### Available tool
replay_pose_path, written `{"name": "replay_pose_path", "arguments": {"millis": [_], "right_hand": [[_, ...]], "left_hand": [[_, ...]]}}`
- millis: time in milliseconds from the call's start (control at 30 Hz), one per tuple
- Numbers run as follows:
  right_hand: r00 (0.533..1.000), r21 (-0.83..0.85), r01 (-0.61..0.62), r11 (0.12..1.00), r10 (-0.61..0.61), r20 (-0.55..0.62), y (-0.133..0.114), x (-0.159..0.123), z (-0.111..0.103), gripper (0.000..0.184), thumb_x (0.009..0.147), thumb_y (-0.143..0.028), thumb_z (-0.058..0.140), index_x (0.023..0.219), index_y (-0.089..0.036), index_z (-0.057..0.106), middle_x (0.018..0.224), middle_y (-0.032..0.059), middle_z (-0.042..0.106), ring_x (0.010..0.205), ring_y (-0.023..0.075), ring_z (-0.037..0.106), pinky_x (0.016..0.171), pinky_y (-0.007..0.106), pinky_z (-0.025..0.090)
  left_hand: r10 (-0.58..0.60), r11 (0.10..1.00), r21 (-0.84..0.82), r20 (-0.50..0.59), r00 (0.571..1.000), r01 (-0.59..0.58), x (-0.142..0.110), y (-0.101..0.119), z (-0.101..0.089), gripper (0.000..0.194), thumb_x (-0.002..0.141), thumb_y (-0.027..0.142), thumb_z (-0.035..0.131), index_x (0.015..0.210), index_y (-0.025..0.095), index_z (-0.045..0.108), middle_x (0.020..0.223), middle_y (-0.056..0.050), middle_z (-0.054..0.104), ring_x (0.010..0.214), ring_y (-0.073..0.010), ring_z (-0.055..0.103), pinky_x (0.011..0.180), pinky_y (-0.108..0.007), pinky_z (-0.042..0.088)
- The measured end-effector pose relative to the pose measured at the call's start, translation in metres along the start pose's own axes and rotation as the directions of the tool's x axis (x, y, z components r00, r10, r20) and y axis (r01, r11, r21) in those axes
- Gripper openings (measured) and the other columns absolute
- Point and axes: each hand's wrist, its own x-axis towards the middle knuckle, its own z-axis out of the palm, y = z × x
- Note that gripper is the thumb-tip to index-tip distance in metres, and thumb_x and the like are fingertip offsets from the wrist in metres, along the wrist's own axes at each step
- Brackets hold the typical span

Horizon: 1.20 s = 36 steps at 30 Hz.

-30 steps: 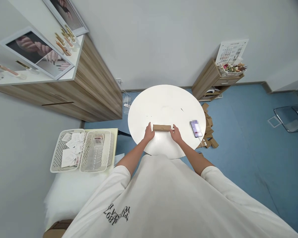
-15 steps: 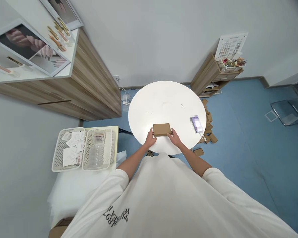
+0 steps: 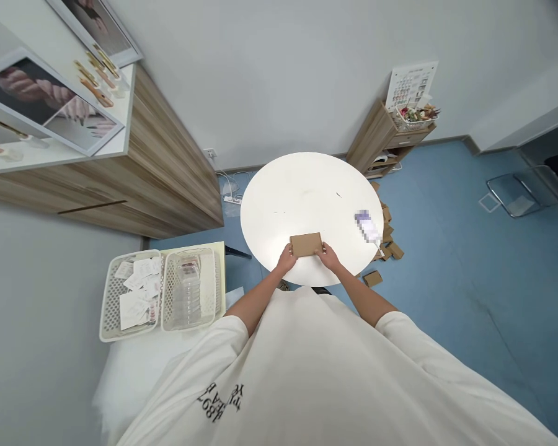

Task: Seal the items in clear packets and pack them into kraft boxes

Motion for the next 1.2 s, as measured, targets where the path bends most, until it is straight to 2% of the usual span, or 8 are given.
{"name": "replay_pose_path", "arguments": {"millis": [100, 333, 467, 600, 700, 833, 1067, 1200], "right_hand": [[1.0, 0.025, -0.022, 0.999, 0.022, 0.005, -0.007, -0.01, 0.003, 0.051, 0.083, -0.044, 0.062, 0.131, -0.027, 0.059, 0.132, 0.0066, 0.065, 0.118, 0.0286, 0.06, 0.101, 0.043, 0.049], [0.999, 0.04, -0.019, 0.999, 0.021, -0.044, -0.02, -0.013, -0.008, 0.066, 0.083, -0.047, 0.062, 0.146, -0.028, 0.05, 0.151, 0.0073, 0.051, 0.128, 0.0286, 0.056, 0.107, 0.045, 0.047], [0.997, 0.053, 0.027, 0.998, -0.023, -0.079, -0.023, -0.009, -0.027, 0.069, 0.084, -0.047, 0.063, 0.149, -0.028, 0.048, 0.151, 0.008, 0.052, 0.129, 0.0294, 0.056, 0.109, 0.046, 0.046], [0.99, 0.098, 0.054, 0.994, -0.041, -0.133, -0.013, -0.01, -0.063, 0.07, 0.084, -0.046, 0.064, 0.15, -0.027, 0.048, 0.15, 0.0081, 0.053, 0.13, 0.0303, 0.056, 0.109, 0.048, 0.046], [0.986, 0.099, 0.077, 0.992, -0.061, -0.158, 0.001, -0.012, -0.099, 0.068, 0.085, -0.047, 0.063, 0.149, -0.028, 0.05, 0.149, 0.0074, 0.054, 0.129, 0.0317, 0.055, 0.107, 0.05, 0.048], [0.978, 0.062, 0.085, 0.994, -0.071, -0.196, 0.023, -0.011, -0.152, 0.064, 0.084, -0.047, 0.063, 0.145, -0.031, 0.055, 0.144, 0.0058, 0.058, 0.122, 0.0319, 0.058, 0.103, 0.05, 0.05], [0.961, 0.037, 0.113, 0.993, -0.1, -0.259, 0.08, 0.007, -0.256, 0.064, 0.085, -0.052, 0.06, 0.144, -0.029, 0.056, 0.138, 0.007, 0.062, 0.115, 0.0304, 0.059, 0.103, 0.05, 0.048], [0.969, 0.069, 0.091, 0.993, -0.072, -0.238, 0.114, 0.017, -0.321, 0.068, 0.087, -0.056, 0.057, 0.149, -0.028, 0.051, 0.141, 0.009, 0.058, 0.109, 0.0281, 0.061, 0.095, 0.046, 0.053]], "left_hand": [[0.065, 0.996, -0.06, 0.05, 0.997, -0.062, -0.003, 0.0, -0.001, 0.08, 0.075, 0.015, 0.07, 0.149, 0.023, 0.039, 0.15, -0.014, 0.051, 0.126, -0.0287, 0.059, 0.099, -0.04, 0.051], [0.145, 0.988, -0.056, 0.056, 0.988, -0.142, -0.011, 0.017, -0.008, 0.08, 0.075, 0.011, 0.069, 0.149, 0.023, 0.04, 0.152, -0.014, 0.048, 0.133, -0.031, 0.054, 0.1, -0.04, 0.051], [0.176, 0.983, -0.053, 0.038, 0.984, -0.174, -0.012, 0.032, 0.0, 0.079, 0.076, 0.012, 0.067, 0.149, 0.026, 0.04, 0.153, -0.012, 0.047, 0.133, -0.0301, 0.053, 0.103, -0.042, 0.049], [0.217, 0.975, -0.054, 0.075, 0.973, -0.214, -0.015, 0.052, 0.022, 0.078, 0.076, 0.014, 0.066, 0.149, 0.026, 0.039, 0.153, -0.013, 0.046, 0.131, -0.0303, 0.054, 0.102, -0.043, 0.05], [0.236, 0.972, -0.048, 0.109, 0.966, -0.232, -0.016, 0.071, 0.049, 0.077, 0.077, 0.015, 0.066, 0.149, 0.026, 0.04, 0.152, -0.014, 0.047, 0.131, -0.0308, 0.054, 0.102, -0.044, 0.049], [0.242, 0.97, -0.033, 0.138, 0.961, -0.239, -0.009, 0.098, 0.1, 0.075, 0.077, 0.015, 0.065, 0.148, 0.027, 0.042, 0.154, -0.012, 0.045, 0.132, -0.0308, 0.053, 0.104, -0.045, 0.048], [0.239, 0.971, -0.014, 0.16, 0.958, -0.24, 0.014, 0.136, 0.215, 0.074, 0.077, 0.016, 0.065, 0.146, 0.027, 0.043, 0.155, -0.011, 0.045, 0.133, -0.0303, 0.053, 0.105, -0.045, 0.048], [0.249, 0.968, -0.014, 0.168, 0.954, -0.25, 0.03, 0.155, 0.286, 0.074, 0.076, 0.017, 0.068, 0.146, 0.028, 0.045, 0.154, -0.011, 0.045, 0.132, -0.0309, 0.053, 0.106, -0.047, 0.046]]}}
